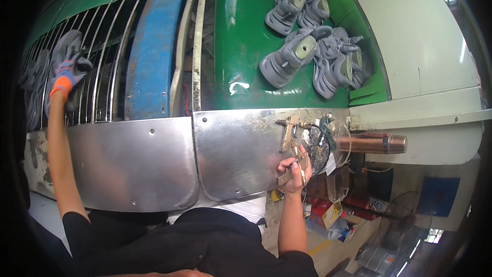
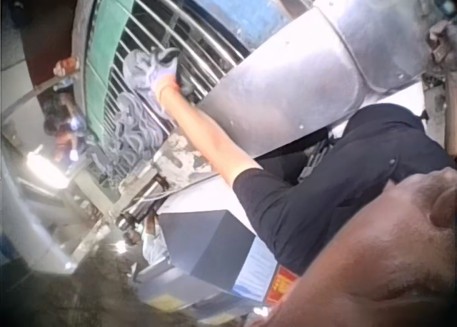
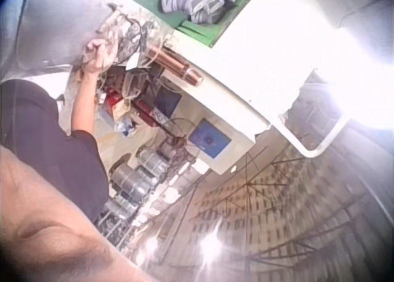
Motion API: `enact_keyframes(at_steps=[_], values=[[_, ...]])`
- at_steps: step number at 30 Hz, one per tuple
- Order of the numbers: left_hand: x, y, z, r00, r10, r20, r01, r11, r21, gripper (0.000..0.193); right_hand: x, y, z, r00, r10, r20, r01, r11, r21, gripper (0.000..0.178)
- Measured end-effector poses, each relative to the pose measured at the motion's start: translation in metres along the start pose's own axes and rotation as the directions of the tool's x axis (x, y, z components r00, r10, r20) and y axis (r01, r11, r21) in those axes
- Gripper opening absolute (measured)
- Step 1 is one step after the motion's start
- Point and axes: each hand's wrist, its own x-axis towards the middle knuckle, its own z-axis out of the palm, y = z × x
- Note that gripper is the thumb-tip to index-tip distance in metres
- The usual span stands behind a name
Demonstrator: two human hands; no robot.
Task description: The person uses a handheld applicator tool to apply a substance, likely adhesive or finishing liquid, along the sole and seams of several grey sneakers, one by one, before placing each completed shoe onto a moving conveyor belt.
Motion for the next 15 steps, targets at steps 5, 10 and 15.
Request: enact_keyframes(at_steps=[5,10,15], values=[[0.009,0.035,0.012,0.965,-0.015,-0.261,0.044,0.993,0.108,0.061,-0.001,-0.003,0.003,1.000,-0.026,0.008,0.026,0.999,-0.021,0.068],[-0.009,-0.032,0.016,0.941,-0.078,-0.331,-0.200,0.658,-0.726,0.039,-0.006,0.000,-0.004,1.000,-0.021,0.012,0.021,1.000,0.017,0.067],[-0.172,-0.008,-0.007,0.938,0.110,-0.329,-0.342,0.452,-0.824,0.022,-0.008,0.005,-0.008,0.997,-0.067,0.044,0.067,0.998,0.007,0.065]])
